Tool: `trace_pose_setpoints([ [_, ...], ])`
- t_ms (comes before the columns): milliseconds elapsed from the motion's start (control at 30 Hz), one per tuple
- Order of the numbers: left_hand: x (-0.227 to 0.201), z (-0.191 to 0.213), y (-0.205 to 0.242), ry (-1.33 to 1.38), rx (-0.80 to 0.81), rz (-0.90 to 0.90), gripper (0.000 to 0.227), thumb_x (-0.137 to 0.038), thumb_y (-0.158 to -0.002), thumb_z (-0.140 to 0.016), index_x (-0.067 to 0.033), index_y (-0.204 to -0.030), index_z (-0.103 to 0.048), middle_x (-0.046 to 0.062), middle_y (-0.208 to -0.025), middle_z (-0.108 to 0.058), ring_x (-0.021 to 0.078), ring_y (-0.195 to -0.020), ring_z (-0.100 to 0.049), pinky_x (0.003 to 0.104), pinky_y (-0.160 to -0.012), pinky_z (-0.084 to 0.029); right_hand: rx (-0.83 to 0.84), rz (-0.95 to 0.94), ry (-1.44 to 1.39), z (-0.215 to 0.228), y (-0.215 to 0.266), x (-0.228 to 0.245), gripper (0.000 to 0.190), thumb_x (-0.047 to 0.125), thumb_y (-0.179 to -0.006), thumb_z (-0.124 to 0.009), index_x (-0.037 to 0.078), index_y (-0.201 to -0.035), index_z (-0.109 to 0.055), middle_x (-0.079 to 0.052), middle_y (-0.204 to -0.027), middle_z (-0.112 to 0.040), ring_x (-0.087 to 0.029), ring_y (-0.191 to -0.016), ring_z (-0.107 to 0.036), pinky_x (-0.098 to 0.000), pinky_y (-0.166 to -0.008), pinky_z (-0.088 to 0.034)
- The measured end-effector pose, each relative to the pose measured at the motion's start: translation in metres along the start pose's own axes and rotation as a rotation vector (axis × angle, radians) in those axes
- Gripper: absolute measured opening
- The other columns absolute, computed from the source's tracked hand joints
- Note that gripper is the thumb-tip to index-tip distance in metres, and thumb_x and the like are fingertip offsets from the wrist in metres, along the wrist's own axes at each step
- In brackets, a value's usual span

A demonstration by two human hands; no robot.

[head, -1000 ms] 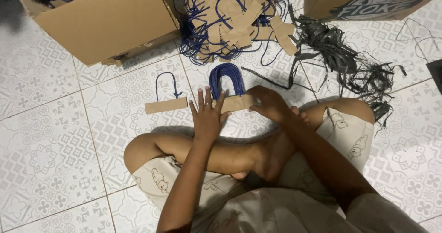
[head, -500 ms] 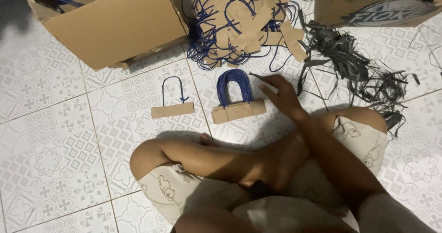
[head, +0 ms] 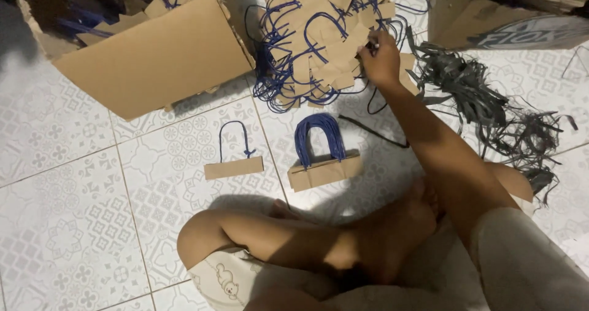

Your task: Assembling bag handles by wrapping blue cord around cardboard templates while sitting on the floor.

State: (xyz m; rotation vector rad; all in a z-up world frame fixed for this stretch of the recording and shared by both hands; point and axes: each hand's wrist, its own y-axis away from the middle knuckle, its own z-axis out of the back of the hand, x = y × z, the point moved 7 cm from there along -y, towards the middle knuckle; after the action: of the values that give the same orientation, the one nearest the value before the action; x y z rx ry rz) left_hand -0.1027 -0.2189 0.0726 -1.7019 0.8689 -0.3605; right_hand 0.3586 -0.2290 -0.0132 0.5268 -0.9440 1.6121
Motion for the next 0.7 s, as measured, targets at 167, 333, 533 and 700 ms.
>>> trace_pose_setpoints([
  [167, 0.031, 0.050, 0.071, 0.236, -0.003, -0.154, 0.017, -0.004, -0.094, -0.049, -0.0117, -0.104, -0.062, 0.004, -0.103, -0.062, 0.0190, -0.088, -0.059, 0.035, -0.080, -0.049, -0.004, -0.037, 0.122, -0.019, -0.024, -0.026, 0.052, 0.016, -0.084, -0.083, -0.004, -0.126, -0.059, -0.018, -0.113, -0.065, -0.030, -0.097, -0.066, -0.0381, -0.085, -0.054],
  [333, 0.046, 0.080, 0.126, 0.477, -0.002, -0.311, 0.021, -0.003, -0.095, -0.045, -0.0129, -0.104, -0.061, 0.004, -0.101, -0.059, 0.0188, -0.089, -0.055, 0.035, -0.080, -0.047, -0.017, -0.210, -0.050, -0.029, -0.031, -0.051, 0.039, 0.009, -0.083, -0.083, 0.002, -0.115, -0.062, -0.003, -0.088, -0.059, -0.017, -0.075, -0.058, -0.0298, -0.070, -0.051],
  [533, -0.023, 0.124, -0.219, -0.494, -0.171, 0.741, 0.040, 0.019, -0.082, -0.045, -0.0108, -0.109, -0.053, 0.008, -0.117, -0.056, 0.0218, -0.109, -0.056, 0.035, -0.097, -0.053, -0.146, -0.390, -0.801, -0.020, -0.035, -0.071, 0.020, 0.001, -0.093, -0.068, 0.000, -0.110, -0.058, -0.006, -0.084, -0.061, -0.010, -0.057, -0.056, -0.0231, -0.055, -0.048],
  [700, 0.002, 0.221, -0.165, -0.837, -0.480, 0.939, 0.032, 0.007, -0.086, -0.048, -0.0022, -0.117, -0.052, 0.009, -0.105, -0.054, 0.0183, -0.094, -0.053, 0.030, -0.088, -0.048, -0.207, -0.492, -1.237, 0.018, -0.024, -0.050, 0.019, 0.002, -0.099, -0.063, 0.000, -0.117, -0.057, -0.009, -0.092, -0.062, -0.012, -0.070, -0.056, -0.0224, -0.064, -0.049],
])
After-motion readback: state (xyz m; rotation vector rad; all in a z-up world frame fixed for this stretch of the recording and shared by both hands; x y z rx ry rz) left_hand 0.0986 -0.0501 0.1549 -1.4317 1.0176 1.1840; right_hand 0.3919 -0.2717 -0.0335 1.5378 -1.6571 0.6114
